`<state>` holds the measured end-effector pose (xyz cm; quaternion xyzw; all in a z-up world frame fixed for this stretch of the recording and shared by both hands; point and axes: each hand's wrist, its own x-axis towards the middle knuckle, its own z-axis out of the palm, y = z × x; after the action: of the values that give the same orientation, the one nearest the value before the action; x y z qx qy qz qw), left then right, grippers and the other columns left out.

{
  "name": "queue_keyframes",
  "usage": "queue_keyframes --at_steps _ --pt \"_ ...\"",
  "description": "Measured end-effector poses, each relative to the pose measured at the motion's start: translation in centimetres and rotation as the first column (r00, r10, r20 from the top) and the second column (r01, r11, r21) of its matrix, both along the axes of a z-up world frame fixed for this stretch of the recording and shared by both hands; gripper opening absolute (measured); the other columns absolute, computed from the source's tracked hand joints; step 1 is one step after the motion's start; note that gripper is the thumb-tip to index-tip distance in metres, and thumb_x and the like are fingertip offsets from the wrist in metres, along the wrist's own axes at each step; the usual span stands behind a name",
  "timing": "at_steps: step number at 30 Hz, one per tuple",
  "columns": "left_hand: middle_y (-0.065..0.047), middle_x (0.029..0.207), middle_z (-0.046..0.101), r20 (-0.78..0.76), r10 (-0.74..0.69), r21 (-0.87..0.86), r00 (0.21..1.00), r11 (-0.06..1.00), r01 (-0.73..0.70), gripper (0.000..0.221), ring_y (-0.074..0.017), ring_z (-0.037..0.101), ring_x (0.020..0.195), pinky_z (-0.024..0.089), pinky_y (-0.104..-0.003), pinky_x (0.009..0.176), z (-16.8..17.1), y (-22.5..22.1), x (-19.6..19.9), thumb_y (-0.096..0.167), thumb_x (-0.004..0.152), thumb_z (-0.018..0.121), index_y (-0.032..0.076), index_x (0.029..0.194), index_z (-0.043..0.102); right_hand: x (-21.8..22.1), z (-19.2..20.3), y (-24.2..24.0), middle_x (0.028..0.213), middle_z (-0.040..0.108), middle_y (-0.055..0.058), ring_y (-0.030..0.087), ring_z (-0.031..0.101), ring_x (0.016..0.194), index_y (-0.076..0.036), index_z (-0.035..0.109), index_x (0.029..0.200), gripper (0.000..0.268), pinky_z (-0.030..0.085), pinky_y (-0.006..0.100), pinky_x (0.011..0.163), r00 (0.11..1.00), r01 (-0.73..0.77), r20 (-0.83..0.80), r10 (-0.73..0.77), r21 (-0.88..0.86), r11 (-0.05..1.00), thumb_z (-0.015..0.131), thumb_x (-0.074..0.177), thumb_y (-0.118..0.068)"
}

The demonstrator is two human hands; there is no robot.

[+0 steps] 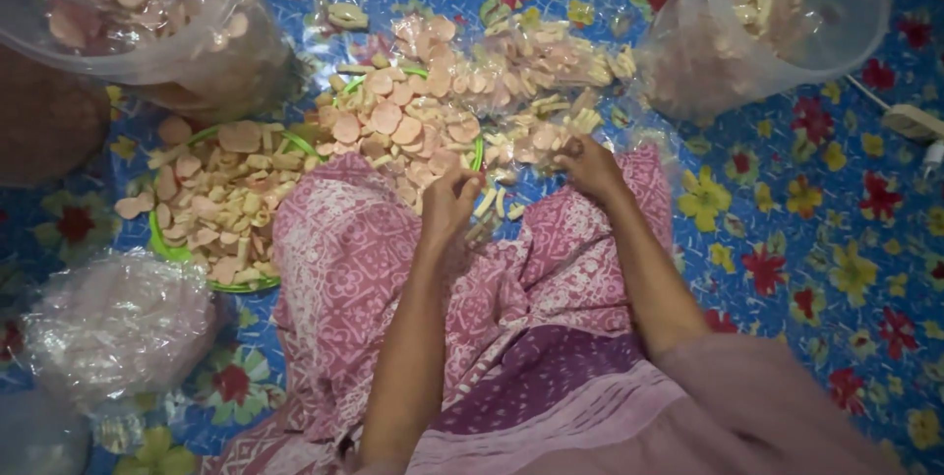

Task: Packing small food slices from a pile into plastic containers while sitting on the floor

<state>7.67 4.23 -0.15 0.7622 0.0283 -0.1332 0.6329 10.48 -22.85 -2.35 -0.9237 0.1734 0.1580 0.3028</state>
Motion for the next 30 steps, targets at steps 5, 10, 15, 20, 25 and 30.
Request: queue_keyframes --at_steps 5,10,15,20,25,30 --pt "-0.009 0.088 0.070 0.000 -0.010 0.014 1.000 1.000 0.010 0.016 -0.0243 0.065 0.092 0.051 -0.034 0.080 -0.5 -0.2 0.2 0.018 0.084 0.061 0.019 0.096 0.071 0.3 -0.8 0.2 0.123 0.056 0.012 0.029 0.051 0.117 -0.022 0.040 0.131 0.068 0.039 0.040 0.101 0.992 0.118 -0.030 -0.120 -0.050 0.992 0.068 0.076 -0.050" --pt "-0.011 0.088 0.070 0.032 -0.012 0.013 0.999 1.000 0.012 0.016 -0.0270 0.065 0.091 0.051 -0.036 0.080 -0.3 -0.2 0.1 0.015 0.083 0.060 0.016 0.095 0.071 0.7 -2.9 -0.4 0.116 0.062 0.009 0.026 0.056 0.110 -0.015 0.041 0.129 0.062 0.045 0.038 0.095 0.974 0.202 0.090 -0.209 0.082 0.976 0.070 0.078 -0.033" --pt "-0.012 0.088 0.070 0.052 -0.016 0.034 0.999 0.999 0.014 0.017 -0.0280 0.065 0.091 0.051 -0.037 0.079 0.8 0.1 -0.1 0.014 0.083 0.060 0.016 0.096 0.072 0.4 -3.7 -0.9 0.105 0.064 0.006 0.025 0.059 0.104 -0.023 0.061 0.109 0.036 0.047 0.037 0.091 0.902 0.342 0.233 -0.364 0.131 0.931 0.069 0.074 -0.025" --pt "-0.012 0.087 0.070 0.084 -0.021 0.045 0.996 0.999 0.017 0.016 -0.0285 0.066 0.089 0.051 -0.036 0.078 -0.7 -0.1 -0.1 0.014 0.083 0.060 0.016 0.094 0.071 -0.9 -2.6 -0.4 0.093 0.066 0.009 0.026 0.064 0.088 -0.014 0.061 0.095 0.024 0.050 0.036 0.077 0.868 0.259 0.371 -0.330 0.230 0.938 0.073 0.075 -0.019" --pt "-0.011 0.085 0.069 0.143 -0.008 0.051 0.990 0.999 0.000 0.014 -0.0291 0.066 0.084 0.052 -0.036 0.074 -1.5 -0.3 -0.4 0.013 0.082 0.062 0.015 0.092 0.071 -2.7 -1.1 1.3 0.090 0.064 0.011 0.020 0.065 0.076 -0.009 0.059 0.093 0.018 0.052 0.031 0.067 0.835 0.172 0.386 -0.391 0.491 0.854 0.069 0.078 -0.010" --pt "-0.014 0.090 0.066 0.345 0.086 0.020 0.935 0.995 -0.099 0.023 -0.0316 0.065 0.084 0.053 -0.036 0.072 -1.5 -0.7 -0.2 0.015 0.075 0.072 0.012 0.097 0.069 -5.1 2.8 3.4 0.096 0.060 0.018 0.029 0.062 0.085 -0.002 0.058 0.104 0.033 0.050 0.036 0.074 0.825 0.046 0.454 -0.335 0.539 0.841 0.074 0.076 -0.009"
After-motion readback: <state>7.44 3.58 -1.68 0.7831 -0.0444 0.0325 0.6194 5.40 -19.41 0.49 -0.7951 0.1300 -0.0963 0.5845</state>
